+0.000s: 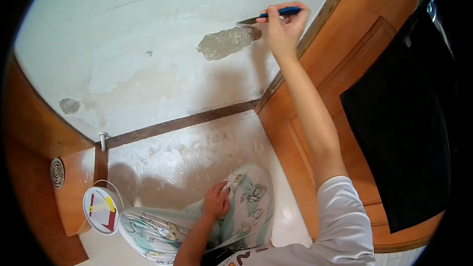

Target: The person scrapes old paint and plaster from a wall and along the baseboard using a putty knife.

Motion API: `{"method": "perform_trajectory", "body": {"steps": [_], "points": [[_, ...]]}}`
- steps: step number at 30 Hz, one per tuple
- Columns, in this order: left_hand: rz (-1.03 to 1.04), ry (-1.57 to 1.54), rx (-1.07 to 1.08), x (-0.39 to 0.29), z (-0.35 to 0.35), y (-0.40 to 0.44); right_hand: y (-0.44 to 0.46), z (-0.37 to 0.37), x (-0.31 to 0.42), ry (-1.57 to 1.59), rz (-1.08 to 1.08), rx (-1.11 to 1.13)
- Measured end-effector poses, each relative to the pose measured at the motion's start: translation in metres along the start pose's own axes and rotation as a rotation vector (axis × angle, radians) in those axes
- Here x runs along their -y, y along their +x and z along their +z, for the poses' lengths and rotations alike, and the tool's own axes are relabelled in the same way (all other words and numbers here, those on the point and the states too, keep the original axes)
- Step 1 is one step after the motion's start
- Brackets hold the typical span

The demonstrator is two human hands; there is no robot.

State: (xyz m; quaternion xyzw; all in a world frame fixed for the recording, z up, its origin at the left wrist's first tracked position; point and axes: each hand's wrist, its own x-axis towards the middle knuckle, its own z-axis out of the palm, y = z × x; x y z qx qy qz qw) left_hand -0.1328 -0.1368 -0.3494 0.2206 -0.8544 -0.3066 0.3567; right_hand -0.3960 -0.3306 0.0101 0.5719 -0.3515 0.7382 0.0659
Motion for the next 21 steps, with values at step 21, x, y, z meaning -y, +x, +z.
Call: {"method": "perform_trajectory", "body": {"steps": [21], "points": [[-0.012,-0.033,-0.013,-0.004,0.0,0.001,-0.015,0.041,0.001,0.003,0.086,0.048]]}}
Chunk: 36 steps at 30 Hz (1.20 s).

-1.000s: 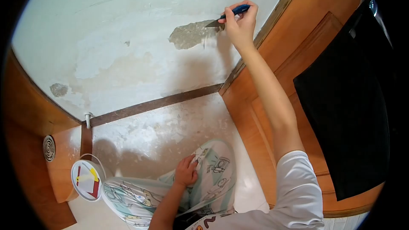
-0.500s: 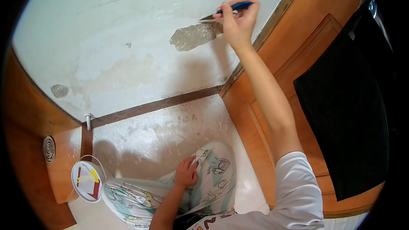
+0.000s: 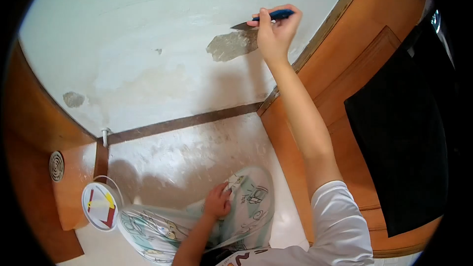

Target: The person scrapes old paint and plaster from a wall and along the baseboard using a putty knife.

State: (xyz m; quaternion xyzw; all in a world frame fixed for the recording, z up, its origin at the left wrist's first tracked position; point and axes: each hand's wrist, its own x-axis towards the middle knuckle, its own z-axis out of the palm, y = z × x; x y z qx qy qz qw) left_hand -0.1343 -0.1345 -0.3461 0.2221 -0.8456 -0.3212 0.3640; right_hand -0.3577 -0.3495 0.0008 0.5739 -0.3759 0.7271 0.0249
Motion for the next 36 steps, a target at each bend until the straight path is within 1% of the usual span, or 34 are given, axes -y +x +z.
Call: {"method": "perform_trajectory", "body": {"steps": [2,3,5,6,7,8,10,11,14,15,18,19,22,23,26,27,30,32,34,35,36], "points": [[-0.034,-0.008,0.023,-0.004,-0.004,-0.001,-0.006,-0.002,-0.01,-0.102,0.155,0.09],[-0.019,-0.005,0.027,-0.003,-0.003,-0.002,-0.01,-0.002,-0.008,-0.133,0.124,0.176],[0.01,0.01,0.025,0.004,0.0,-0.003,-0.005,-0.002,-0.001,0.004,-0.01,-0.006],[-0.009,0.013,0.026,0.005,-0.001,-0.001,-0.002,0.0,0.002,0.075,-0.068,-0.086],[-0.036,0.01,0.028,0.004,0.001,-0.002,0.0,-0.001,-0.001,0.061,-0.079,-0.081],[-0.06,0.006,0.043,0.0,0.001,-0.006,-0.003,-0.001,-0.001,0.032,-0.053,-0.012],[-0.018,0.027,0.031,0.003,0.003,-0.007,0.0,0.001,0.004,-0.024,-0.027,0.115],[0.008,0.041,0.021,0.006,0.002,-0.004,0.002,0.003,0.005,0.046,-0.135,0.076],[-0.033,0.01,0.005,0.0,0.001,-0.004,0.007,0.006,0.001,0.072,-0.064,-0.015],[-0.021,0.004,0.005,-0.002,0.001,-0.007,0.004,0.009,0.001,0.042,-0.009,0.058],[0.015,0.008,-0.004,0.003,-0.003,0.0,0.0,0.015,0.012,0.123,-0.09,0.047],[0.01,0.006,-0.005,0.003,-0.003,0.0,0.002,0.018,0.013,0.123,-0.133,0.002],[-0.011,0.012,0.029,-0.005,-0.003,-0.005,-0.013,0.025,0.003,0.003,-0.017,0.133],[-0.009,0.028,0.034,-0.002,-0.005,-0.001,-0.011,0.025,0.0,0.022,-0.034,0.169],[0.015,0.025,0.014,0.003,0.0,-0.003,-0.001,0.033,0.013,0.204,-0.151,-0.029],[0.001,0.019,0.006,0.001,0.001,-0.001,-0.005,0.037,0.01,0.199,-0.098,-0.028],[-0.001,-0.007,0.014,-0.003,-0.003,0.001,-0.016,0.04,0.011,0.02,0.086,0.246],[0.026,-0.023,0.019,0.0,-0.006,0.002,-0.016,0.042,0.002,-0.121,0.034,0.197],[-0.024,-0.009,0.012,0.001,-0.007,0.008,-0.015,0.047,0.007,-0.069,0.053,0.081],[-0.06,-0.016,0.033,-0.006,-0.007,-0.002,-0.021,0.046,-0.001,-0.003,0.143,0.142],[-0.051,-0.017,0.038,-0.007,-0.005,-0.007,-0.028,0.045,-0.004,0.023,0.115,0.117]]}}
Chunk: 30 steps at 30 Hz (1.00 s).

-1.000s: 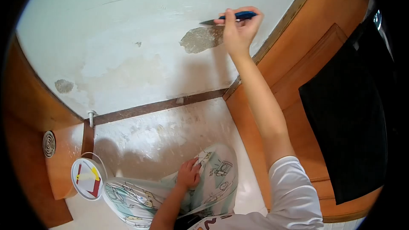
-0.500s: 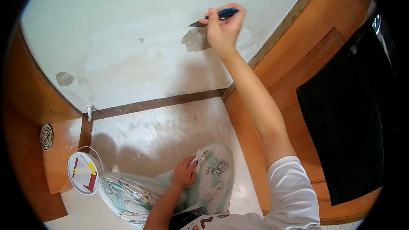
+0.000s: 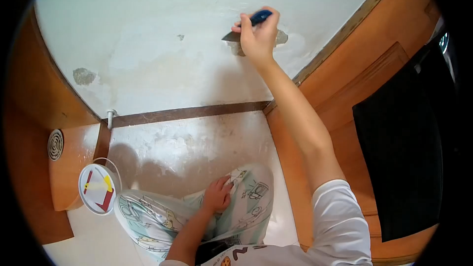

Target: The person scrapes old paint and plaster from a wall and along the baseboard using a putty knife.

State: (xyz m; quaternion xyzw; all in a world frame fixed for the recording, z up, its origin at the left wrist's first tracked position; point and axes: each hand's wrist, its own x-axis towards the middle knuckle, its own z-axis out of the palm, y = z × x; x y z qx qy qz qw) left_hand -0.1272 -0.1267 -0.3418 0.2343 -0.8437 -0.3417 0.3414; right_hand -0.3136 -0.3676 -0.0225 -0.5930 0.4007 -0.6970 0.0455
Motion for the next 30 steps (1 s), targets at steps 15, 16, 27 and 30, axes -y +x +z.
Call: {"method": "perform_trajectory", "body": {"steps": [15,16,27,30], "points": [[0.039,-0.005,-0.014,0.016,-0.002,0.006,-0.022,0.01,-0.025,0.015,-0.008,0.178],[0.051,-0.003,-0.021,0.017,0.0,0.005,-0.015,0.011,-0.021,0.061,-0.021,0.066],[-0.015,-0.043,-0.014,0.01,0.004,-0.003,-0.033,0.001,-0.042,-0.008,0.213,0.059],[0.034,0.009,-0.041,0.022,0.005,0.007,-0.069,-0.01,-0.043,-0.036,0.28,-0.002]]}}
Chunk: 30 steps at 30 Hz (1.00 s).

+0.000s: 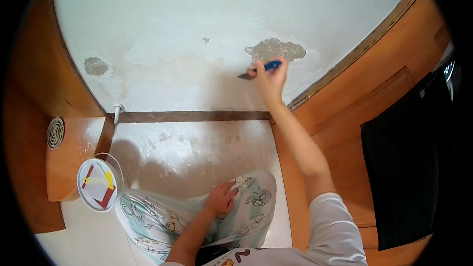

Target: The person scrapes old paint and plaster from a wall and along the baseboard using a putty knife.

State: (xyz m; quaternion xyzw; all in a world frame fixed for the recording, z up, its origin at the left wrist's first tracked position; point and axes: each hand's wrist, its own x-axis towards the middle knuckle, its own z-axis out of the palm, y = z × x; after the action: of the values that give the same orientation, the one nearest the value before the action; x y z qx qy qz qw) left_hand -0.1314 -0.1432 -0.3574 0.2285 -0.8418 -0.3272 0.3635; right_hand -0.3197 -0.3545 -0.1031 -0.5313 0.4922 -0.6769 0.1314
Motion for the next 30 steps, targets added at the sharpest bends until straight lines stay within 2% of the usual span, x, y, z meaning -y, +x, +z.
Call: {"method": "perform_trajectory", "body": {"steps": [1,4,8,9,10,11,12,14,17,21,24,25,28,30], "points": [[-0.019,0.016,0.01,-0.006,-0.004,0.0,-0.012,-0.003,0.0,0.1,0.001,-0.069],[-0.047,0.001,0.049,-0.016,-0.005,-0.007,-0.048,-0.019,-0.004,0.012,-0.001,-0.07],[-0.022,-0.023,0.043,-0.013,-0.006,-0.006,-0.13,-0.044,-0.039,0.0,0.135,-0.181],[-0.08,-0.03,0.067,-0.016,-0.005,-0.009,-0.157,-0.048,-0.047,-0.038,0.167,-0.223],[-0.13,-0.019,0.086,-0.018,-0.002,-0.011,-0.188,-0.061,-0.061,-0.269,0.228,-0.2],[-0.174,0.0,0.108,-0.018,-0.001,-0.012,-0.215,-0.065,-0.074,-0.186,0.344,-0.249],[-0.261,0.028,0.087,-0.019,0.001,-0.018,-0.236,-0.068,-0.08,-0.141,0.371,-0.267],[-0.376,0.045,0.086,-0.024,-0.006,-0.017,-0.247,-0.065,-0.065,-0.162,0.605,-0.388],[-0.453,0.056,0.113,-0.038,-0.009,-0.013,-0.235,-0.064,-0.066,-0.07,0.439,-0.46],[-0.488,0.156,0.022,-0.05,0.008,-0.011,-0.231,-0.074,-0.057,-0.044,0.534,-0.39],[-0.539,0.189,0.001,-0.05,0.015,-0.003,-0.247,-0.083,-0.063,-0.384,0.331,-0.369],[-0.537,0.149,-0.005,-0.053,0.015,-0.004,-0.254,-0.093,-0.073,-0.444,0.344,-0.324],[-0.477,0.098,-0.025,-0.047,0.004,-0.009,-0.25,-0.094,-0.076,-0.101,0.514,-0.382],[-0.404,0.083,-0.051,-0.042,0.002,-0.012,-0.243,-0.08,-0.067,-0.029,0.55,-0.397]]}}
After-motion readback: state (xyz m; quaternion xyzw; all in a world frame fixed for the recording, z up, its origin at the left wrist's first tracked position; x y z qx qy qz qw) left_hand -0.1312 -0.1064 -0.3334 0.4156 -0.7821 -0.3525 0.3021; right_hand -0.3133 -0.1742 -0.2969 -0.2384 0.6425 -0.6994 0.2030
